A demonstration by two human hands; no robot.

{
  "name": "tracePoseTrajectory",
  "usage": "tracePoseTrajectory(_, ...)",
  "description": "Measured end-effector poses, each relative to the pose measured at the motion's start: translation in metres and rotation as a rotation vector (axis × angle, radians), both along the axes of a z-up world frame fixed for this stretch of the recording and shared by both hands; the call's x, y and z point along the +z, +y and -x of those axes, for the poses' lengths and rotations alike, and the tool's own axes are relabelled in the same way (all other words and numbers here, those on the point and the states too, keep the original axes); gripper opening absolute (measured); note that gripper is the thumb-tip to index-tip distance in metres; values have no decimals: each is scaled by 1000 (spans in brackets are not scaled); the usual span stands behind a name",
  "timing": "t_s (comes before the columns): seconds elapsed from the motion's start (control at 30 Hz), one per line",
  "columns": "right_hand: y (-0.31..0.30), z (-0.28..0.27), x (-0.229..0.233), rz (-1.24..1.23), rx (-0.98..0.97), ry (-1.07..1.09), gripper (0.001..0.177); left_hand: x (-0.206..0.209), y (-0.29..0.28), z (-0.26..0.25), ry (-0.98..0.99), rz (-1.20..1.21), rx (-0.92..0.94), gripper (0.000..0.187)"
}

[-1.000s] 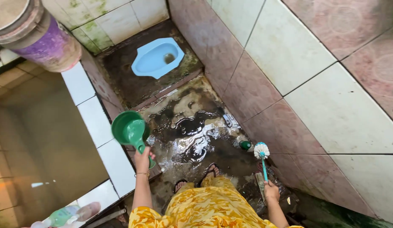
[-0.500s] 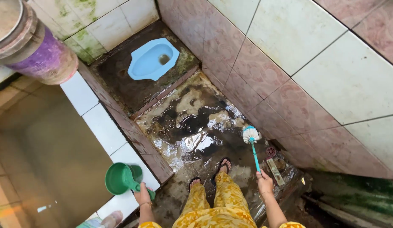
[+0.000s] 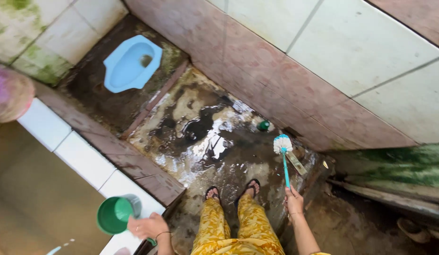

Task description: Cleaning the floor and wall tiles of a bathroom with a brush and cleaning liquid.

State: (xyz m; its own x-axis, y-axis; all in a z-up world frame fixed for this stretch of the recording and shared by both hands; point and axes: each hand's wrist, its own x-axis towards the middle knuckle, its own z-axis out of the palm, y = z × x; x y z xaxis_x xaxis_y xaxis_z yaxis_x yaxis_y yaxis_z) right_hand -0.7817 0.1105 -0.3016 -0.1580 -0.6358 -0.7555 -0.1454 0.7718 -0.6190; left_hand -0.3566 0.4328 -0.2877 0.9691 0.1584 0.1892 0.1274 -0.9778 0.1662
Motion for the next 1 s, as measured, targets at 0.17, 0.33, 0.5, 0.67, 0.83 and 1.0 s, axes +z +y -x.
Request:
tracePoseTrajectory(0.17, -15, 40, -12, -71, -89, -33, 46, 32, -174, 70, 155, 346, -681, 60)
tracePoseTrajectory(0.33, -37, 73, -92, -200, -154, -78, 27, -46, -320, 135, 430, 471, -1143, 67)
tracePoseTrajectory(0.5, -49, 65, -156, -301, -281, -199, 14, -198, -412, 166, 867, 295, -1253, 65)
tracePoseTrajectory(0.67, -55, 29, -227, -303, -403, -304, 15, -300, -499, 174, 1006, 145, -1366, 60)
tracePoseTrajectory(0.83, -73, -1, -274, -244, -493, -410, 19, -399, -568, 181, 751, -6, -1432, 68)
tracePoseTrajectory(1.0, -90, -17, -303, -234, -510, -400, 36, -432, -614, 189, 604, -58, -1580, 71)
